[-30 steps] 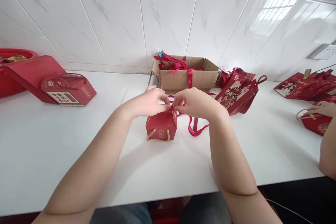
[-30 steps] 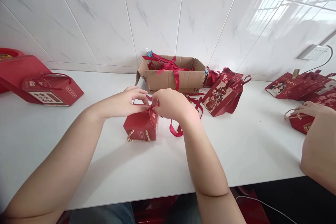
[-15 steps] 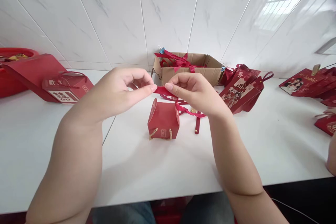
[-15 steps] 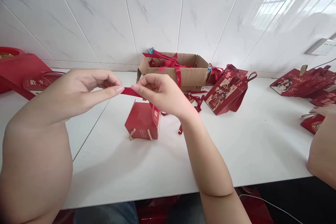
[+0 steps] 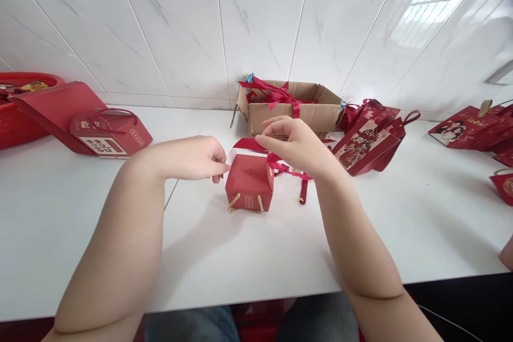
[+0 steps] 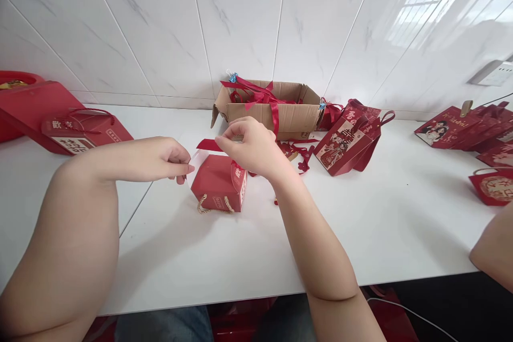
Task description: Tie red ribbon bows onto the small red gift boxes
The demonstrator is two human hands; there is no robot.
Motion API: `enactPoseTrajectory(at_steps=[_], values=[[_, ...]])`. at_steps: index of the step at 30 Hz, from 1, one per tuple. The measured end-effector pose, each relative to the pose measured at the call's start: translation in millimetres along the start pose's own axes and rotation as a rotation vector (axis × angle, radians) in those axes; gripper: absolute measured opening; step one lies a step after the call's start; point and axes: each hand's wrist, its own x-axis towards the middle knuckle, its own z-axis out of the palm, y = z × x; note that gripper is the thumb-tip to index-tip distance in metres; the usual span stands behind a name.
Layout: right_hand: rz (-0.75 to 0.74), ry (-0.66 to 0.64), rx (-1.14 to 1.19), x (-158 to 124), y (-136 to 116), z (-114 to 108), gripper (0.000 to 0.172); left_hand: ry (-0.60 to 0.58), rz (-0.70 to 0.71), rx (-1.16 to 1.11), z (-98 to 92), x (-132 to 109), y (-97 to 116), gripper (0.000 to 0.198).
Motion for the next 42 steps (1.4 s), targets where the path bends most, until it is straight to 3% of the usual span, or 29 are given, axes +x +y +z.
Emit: enactPoseTrajectory(at_steps=[8,42], values=[[0.087,-0.021,-0.048,7,3,20,0.021,-0.163,0.113,-0.152,-6.0,8,-20,0.024],[0.098,-0.065,-0.053,10,6,30,0.023,-0.145,0.097,-0.174,-7.2,6,-20,0.025]])
